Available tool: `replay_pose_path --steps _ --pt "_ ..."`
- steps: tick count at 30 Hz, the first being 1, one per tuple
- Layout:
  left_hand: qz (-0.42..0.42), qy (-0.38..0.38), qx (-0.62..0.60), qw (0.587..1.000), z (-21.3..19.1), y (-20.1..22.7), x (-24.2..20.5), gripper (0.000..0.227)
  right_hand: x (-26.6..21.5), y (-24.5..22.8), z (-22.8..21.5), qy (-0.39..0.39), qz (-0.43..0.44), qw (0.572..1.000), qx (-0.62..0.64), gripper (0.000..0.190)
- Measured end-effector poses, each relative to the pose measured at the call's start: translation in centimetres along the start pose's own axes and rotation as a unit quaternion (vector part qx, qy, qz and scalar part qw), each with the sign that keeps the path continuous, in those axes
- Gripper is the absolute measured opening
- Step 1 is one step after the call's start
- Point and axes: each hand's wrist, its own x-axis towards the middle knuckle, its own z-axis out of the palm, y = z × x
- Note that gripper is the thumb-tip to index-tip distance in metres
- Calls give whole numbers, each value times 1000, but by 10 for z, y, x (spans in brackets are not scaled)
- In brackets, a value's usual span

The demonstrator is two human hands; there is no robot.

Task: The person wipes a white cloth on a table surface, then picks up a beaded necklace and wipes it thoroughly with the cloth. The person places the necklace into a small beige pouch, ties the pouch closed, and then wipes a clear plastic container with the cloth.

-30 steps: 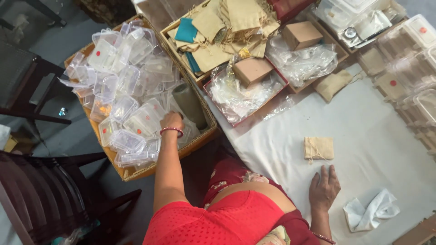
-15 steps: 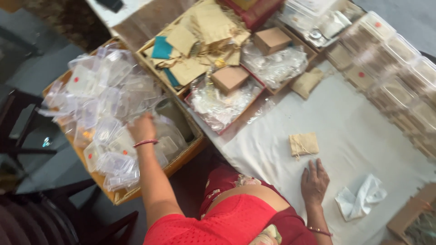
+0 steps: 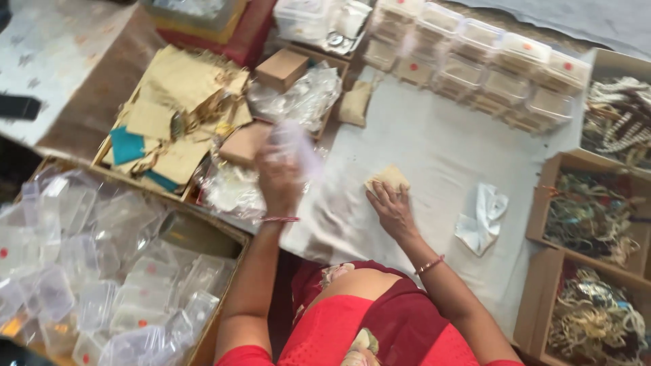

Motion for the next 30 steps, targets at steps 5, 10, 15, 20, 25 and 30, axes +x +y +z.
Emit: replay_pose_path --steps 5,10,15,20,25,30 --pt "-164 -210 -28 963 102 18 -3 64 -34 83 73 -1 34 999 4 44" --pt "-320 -186 -71 926 179 -52 -42 65 -69 133 31 -100 210 962 -143 49" --pt "-329 -238 -35 913 186 -72 -88 69 -135 137 -8 -21 384 921 -59 62" --pt "4 -266 212 940 169 -60 -88 55 -184 156 57 79 476 875 38 44" --pt "114 -337 264 896 175 -73 -96 30 -97 101 37 229 380 888 124 37" --pt "169 -352 232 891 177 -68 -106 26 -26 47 16 140 137 963 185 39"
